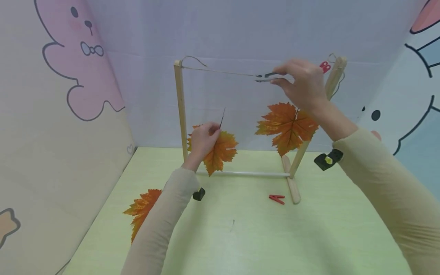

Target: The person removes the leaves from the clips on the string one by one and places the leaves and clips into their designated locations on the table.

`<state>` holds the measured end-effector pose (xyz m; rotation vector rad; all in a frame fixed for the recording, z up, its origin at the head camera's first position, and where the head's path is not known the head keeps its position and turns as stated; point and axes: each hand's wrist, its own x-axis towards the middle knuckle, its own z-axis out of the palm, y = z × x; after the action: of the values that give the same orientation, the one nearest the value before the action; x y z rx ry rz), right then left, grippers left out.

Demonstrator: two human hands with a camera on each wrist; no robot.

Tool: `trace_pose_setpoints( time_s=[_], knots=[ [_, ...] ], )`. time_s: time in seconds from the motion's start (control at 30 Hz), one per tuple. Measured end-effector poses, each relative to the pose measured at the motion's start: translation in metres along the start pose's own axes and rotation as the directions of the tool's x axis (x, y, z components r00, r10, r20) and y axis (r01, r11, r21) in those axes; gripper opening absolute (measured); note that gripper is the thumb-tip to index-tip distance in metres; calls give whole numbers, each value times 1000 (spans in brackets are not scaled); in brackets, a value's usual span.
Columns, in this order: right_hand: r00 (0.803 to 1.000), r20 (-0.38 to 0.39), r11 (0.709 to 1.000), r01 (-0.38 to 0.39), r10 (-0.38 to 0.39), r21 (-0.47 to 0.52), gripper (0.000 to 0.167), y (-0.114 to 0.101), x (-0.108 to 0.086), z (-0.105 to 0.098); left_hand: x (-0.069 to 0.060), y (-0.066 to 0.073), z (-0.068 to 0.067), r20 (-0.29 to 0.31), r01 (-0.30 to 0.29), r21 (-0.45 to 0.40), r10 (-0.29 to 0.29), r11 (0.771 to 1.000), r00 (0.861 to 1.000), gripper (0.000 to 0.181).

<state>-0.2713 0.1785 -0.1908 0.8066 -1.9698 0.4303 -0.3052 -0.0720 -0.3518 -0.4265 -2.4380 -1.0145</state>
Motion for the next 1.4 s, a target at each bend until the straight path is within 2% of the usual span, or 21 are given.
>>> trace_pose_setpoints(
  time_s=[0.27, 0.6, 0.87, 1.1, 1.4],
  knots=[
    [995, 26, 995, 99, -99, 14, 30, -4, -12, -3, -7, -8, -3, -6, -21, 7, 21, 1000, 1000, 14],
    [989, 20, 987, 144, -146, 73, 30, -10, -32, 9, -12, -14, -10, 43, 12, -21, -11, 1000, 999, 14],
    [990, 66, 988, 119, -126, 101, 30, -17, -55, 19, -23, -20, -6, 78, 25, -17, -23, 1000, 997, 12],
    [989, 92, 989, 106, -116, 108, 32, -19, -74, 27, -33, -26, -2, 124, 76, -25, -72, 997, 990, 13],
    [986, 168, 994, 8, -26, 108, 34, -16, -102, 31, -42, -36, 2, 180, 123, -35, -115, 992, 977, 13]
  ],
)
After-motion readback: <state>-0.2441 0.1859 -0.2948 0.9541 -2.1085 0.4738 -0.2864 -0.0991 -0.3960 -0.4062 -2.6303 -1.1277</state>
